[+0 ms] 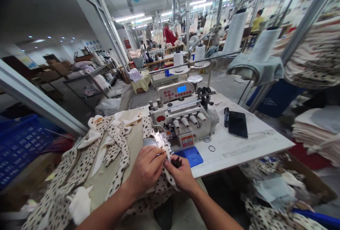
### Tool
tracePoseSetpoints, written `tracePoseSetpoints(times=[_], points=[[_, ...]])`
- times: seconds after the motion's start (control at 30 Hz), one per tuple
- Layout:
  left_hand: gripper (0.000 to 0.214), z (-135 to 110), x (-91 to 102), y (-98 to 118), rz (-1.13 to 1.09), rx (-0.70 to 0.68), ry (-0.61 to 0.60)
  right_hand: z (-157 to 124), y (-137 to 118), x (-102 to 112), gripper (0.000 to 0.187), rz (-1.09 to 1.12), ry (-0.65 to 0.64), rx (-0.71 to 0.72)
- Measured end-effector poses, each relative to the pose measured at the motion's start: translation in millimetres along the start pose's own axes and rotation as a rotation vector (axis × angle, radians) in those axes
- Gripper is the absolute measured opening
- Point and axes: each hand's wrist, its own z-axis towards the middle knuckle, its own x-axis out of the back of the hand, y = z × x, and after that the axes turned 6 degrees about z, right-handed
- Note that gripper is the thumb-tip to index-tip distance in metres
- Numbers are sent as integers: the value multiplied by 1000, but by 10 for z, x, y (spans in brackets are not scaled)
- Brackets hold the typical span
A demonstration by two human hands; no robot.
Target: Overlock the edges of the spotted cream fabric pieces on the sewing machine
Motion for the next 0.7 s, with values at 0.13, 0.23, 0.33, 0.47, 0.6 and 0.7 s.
tracePoseSetpoints(times=[0.13,0.23,0.33,0.47,0.6,0.7], points=[[23,8,-20,-1,3,6,-17,-2,-24,20,33,-4,-15,-2],[27,5,-12,5,24,18,-38,-4,-12,30,32,-8,6,10],[31,-15,0,12,50,26,-50,-2,-13,30,33,-22,9,12],[31,-13,5,9,82,38,-47,0,-26,27,33,-24,-4,10],[30,46,1,-23,78,88,-38,2,-13,35,32,-5,5,-6],[29,86,2,-50,84,128,-37,6,4,38,33,1,21,-25]])
